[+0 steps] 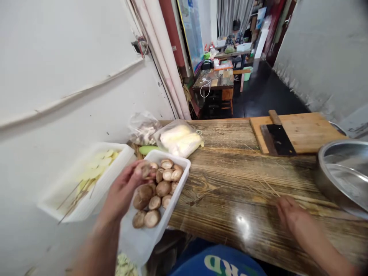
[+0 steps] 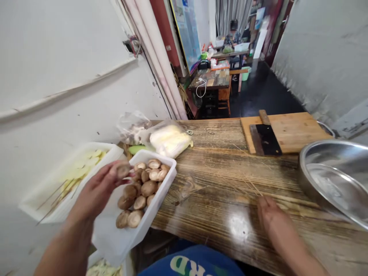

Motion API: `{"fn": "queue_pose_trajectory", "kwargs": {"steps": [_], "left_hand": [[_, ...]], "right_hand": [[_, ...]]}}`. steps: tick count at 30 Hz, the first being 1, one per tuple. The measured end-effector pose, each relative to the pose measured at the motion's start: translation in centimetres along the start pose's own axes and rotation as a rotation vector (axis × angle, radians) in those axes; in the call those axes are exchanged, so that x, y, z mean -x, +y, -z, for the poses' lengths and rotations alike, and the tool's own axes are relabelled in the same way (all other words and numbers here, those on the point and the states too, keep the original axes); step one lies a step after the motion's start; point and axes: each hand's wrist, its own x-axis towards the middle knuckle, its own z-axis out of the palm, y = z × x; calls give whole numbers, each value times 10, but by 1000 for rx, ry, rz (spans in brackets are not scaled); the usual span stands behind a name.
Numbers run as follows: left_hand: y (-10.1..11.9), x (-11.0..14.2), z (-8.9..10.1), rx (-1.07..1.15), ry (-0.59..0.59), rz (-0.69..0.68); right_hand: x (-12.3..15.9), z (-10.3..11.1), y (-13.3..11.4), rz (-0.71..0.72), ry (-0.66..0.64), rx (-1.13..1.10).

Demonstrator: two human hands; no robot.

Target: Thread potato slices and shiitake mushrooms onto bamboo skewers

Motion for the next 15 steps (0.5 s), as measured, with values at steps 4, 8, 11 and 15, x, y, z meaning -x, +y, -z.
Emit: {"fn": "queue_pose_trajectory", "kwargs": {"steps": [4, 8, 11, 15], "left_hand": [[27, 6, -83, 858, -451, 409], [12, 24, -169, 1025, -672, 613], [-10, 46, -205, 1087, -752, 649], [-23, 68, -221, 1145, -701, 771]], "right_hand": [[-6, -4, -33, -174, 104, -258], [23, -5, -72, -280, 261, -528], [71, -10, -101, -287, 328, -674], [124, -17, -129, -228, 290, -661]]}}
